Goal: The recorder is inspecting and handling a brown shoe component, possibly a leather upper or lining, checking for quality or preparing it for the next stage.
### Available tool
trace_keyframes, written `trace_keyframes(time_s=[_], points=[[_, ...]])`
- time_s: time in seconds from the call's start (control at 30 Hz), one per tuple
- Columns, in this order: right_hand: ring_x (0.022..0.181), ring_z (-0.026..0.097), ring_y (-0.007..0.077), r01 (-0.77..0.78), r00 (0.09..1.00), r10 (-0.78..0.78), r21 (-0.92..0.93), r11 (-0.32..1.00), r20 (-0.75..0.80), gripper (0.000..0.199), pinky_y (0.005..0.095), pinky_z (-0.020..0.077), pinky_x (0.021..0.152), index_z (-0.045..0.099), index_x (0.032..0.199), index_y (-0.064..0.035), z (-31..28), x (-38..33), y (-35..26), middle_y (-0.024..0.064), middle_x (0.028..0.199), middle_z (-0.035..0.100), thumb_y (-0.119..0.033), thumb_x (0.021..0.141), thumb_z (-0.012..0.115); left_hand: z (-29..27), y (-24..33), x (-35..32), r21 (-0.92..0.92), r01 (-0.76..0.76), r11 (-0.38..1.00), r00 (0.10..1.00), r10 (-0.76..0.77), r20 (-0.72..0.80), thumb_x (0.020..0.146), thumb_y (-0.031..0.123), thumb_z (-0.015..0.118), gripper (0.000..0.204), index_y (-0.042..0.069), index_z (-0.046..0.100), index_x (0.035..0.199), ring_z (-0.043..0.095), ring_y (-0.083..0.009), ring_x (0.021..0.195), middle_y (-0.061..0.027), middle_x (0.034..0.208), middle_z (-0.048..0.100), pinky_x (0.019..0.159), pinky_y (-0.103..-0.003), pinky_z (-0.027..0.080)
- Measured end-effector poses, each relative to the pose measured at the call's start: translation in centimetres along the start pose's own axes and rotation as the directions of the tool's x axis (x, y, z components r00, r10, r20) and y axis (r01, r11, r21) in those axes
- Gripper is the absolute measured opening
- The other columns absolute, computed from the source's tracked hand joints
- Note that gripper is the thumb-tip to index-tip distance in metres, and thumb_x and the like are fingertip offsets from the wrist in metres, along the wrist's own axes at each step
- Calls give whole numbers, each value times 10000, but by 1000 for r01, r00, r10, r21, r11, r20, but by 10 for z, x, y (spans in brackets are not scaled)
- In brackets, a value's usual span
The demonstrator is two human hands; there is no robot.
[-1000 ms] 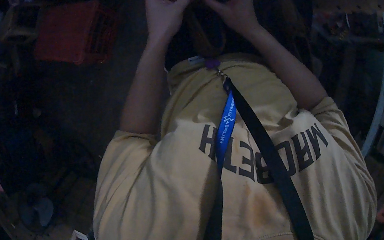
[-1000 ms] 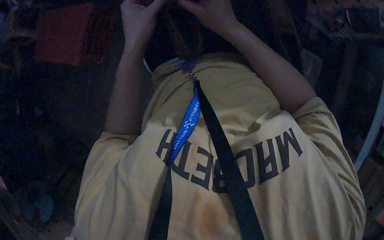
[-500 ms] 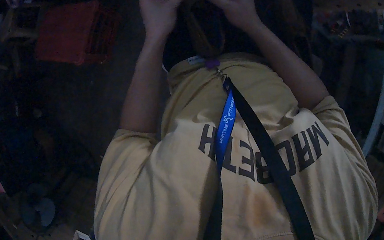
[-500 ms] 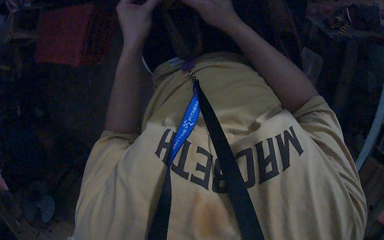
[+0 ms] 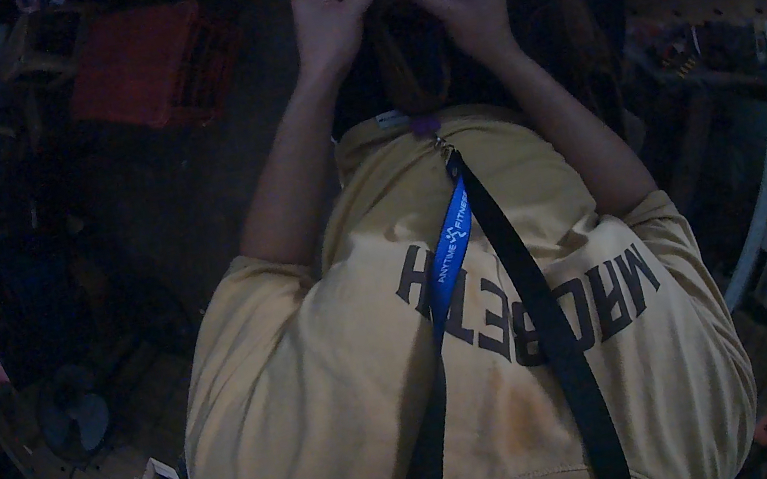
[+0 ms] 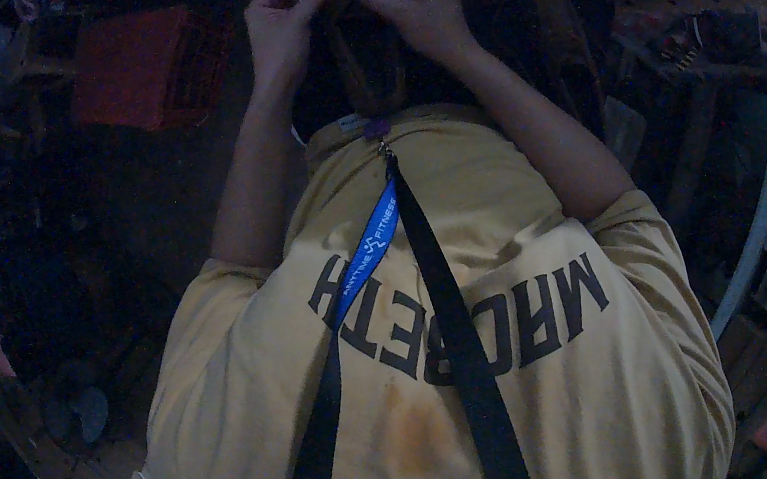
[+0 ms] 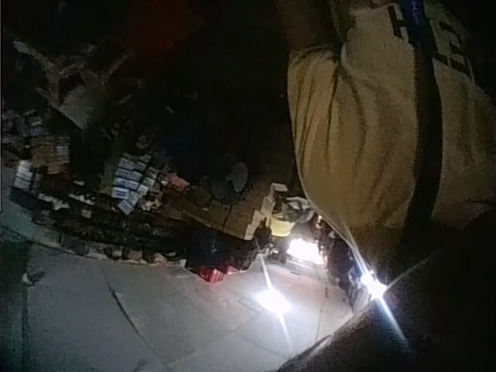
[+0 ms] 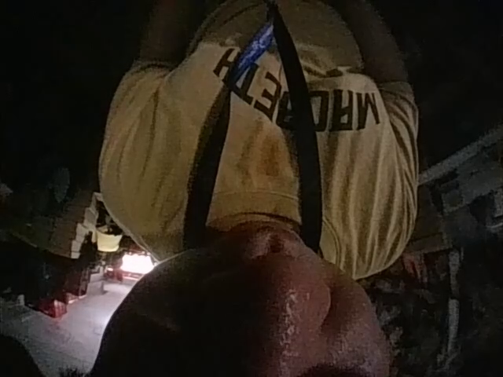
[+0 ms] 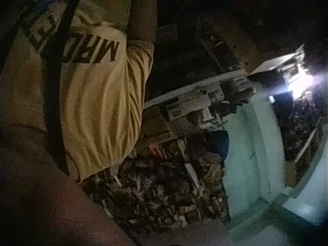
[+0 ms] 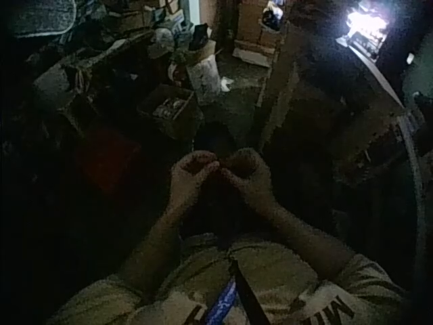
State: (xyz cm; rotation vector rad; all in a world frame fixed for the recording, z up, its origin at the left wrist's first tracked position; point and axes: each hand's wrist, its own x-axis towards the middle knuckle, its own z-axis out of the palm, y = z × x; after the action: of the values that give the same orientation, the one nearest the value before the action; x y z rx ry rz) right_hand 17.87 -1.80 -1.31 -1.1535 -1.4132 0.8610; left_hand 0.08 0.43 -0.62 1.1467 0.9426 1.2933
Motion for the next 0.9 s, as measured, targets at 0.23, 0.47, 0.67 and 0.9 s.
trace_keyframes(time_s=[0.23, 0.47, 0.67, 0.9], points=[[1068, 692, 146, 18, 992, -12, -40, 999, 127, 275, 296, 540, 974, 748, 1140, -11, -1, 13, 2, 46, 1143, 748, -111, 892, 813, -4, 12, 3, 78, 7, 997, 1000, -8, 18, 895, 68, 799, 196, 8, 744, 1074, 709, -149, 960, -78, 1034, 758, 865, -304, 578], [1061, 729, 213, 281, 956, -223, -369, 886, 191, 274, 315, 562, 941, 786, 1150, -88, 6, 20, -21, 93, 1136, 760, -154, 885, 804, -11, 30, 5, 199, 22, 980, 999, -27, 19, 915, -9, 743, 248, -23, 709, 1160, 718, -178, 1002, -110, 1086, 755, 895, -340, 586], [993, 744, 227, 271, 954, -206, -335, 902, 217, 274, 308, 572, 893, 796, 1130, -113, 3, 24, -16, 94, 1062, 770, -182, 866, 822, -12, 35, 4, 540, -161, 826, 987, 137, 85, 915, -28, 721, 302, 18, 712, 1213, 727, -190, 1031, -107, 1110, 758, 903, -363, 592], [980, 730, 154, 174, 962, -108, -259, 950, 251, 233, 300, 566, 893, 796, 1102, -76, -5, 30, -9, 62, 1063, 780, -174, 891, 814, -15, 42, 9, 471, -191, 861, 978, 126, 166, 901, -40, 725, 219, 16, 682, 1108, 692, -163, 970, -73, 1030, 725, 871, -352, 564]])
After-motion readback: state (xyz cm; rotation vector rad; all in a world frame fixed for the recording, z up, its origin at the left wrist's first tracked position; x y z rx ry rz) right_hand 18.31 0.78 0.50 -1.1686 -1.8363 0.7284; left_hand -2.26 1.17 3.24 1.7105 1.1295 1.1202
